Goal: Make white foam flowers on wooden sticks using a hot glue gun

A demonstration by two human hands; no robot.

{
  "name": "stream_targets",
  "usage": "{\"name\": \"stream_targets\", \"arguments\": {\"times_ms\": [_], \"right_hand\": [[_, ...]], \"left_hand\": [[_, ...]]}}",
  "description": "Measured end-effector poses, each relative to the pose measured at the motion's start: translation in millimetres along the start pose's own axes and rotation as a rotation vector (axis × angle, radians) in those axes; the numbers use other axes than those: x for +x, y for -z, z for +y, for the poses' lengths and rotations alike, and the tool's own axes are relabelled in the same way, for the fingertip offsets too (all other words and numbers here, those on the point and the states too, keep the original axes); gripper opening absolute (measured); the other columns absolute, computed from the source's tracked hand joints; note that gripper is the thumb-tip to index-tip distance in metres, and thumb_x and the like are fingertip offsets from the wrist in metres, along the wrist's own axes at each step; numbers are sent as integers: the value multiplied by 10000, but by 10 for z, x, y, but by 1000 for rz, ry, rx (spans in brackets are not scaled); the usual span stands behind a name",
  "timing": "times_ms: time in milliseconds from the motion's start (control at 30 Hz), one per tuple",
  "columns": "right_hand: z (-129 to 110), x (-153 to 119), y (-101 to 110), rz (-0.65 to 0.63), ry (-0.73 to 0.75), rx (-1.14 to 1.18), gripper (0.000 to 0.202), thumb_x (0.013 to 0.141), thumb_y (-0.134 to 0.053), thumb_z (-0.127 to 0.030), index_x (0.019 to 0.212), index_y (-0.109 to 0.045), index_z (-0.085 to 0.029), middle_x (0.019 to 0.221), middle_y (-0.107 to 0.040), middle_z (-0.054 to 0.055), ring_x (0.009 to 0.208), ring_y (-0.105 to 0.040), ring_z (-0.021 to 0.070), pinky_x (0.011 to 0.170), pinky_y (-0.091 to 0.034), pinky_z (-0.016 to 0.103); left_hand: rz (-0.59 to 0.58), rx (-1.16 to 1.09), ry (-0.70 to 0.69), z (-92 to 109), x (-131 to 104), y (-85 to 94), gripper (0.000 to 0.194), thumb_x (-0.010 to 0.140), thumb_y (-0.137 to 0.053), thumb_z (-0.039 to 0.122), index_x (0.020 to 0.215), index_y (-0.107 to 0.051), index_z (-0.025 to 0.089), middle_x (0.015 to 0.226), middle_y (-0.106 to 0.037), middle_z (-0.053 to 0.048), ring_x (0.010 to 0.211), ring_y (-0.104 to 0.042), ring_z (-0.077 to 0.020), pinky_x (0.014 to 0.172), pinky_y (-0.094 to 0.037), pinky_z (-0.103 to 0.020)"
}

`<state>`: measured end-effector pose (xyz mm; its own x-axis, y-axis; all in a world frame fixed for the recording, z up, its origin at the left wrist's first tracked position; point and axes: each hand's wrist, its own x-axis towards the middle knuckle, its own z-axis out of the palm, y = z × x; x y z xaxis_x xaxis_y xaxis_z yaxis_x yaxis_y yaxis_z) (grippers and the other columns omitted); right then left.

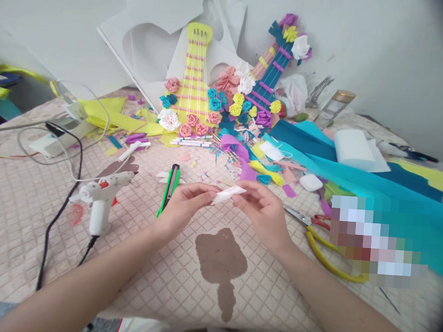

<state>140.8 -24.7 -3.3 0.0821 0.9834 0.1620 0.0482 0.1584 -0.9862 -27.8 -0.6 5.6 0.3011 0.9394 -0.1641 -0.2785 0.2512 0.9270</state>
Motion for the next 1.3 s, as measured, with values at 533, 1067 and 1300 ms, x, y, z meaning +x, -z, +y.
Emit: {"name": "stream_targets", "arguments": {"times_ms": [533, 1067, 1300], "right_hand": [[-8, 19, 34, 30, 29, -70, 170, 740, -652, -265, 900, -648, -212, 780, -652, 11, 678, -595, 125, 650, -506, 271], [-124, 7, 56, 114, 82, 6, 114, 709, -691, -275, 769, -633, -197, 650, -650, -3, 603, -626, 135, 606, -516, 281], [-92, 9, 65, 139, 78, -15, 158, 708, -690, -291, 807, -613, -195, 723, -654, 9, 630, -629, 138, 641, -520, 295]], "left_hand": [[166, -79, -168, 29, 73, 74, 103, 674, -709, 244, 699, -670, 152, 747, -665, -9, 678, -627, -105, 736, -509, -255], [65, 422, -482, -13, 26, 65, 88, 764, -617, 210, 796, -688, 169, 905, -671, -66, 860, -612, -164, 775, -514, -275], [32, 498, -532, -34, -13, 40, 89, 746, -633, 179, 794, -705, 197, 892, -686, -65, 916, -610, -180, 793, -520, -287]]}}
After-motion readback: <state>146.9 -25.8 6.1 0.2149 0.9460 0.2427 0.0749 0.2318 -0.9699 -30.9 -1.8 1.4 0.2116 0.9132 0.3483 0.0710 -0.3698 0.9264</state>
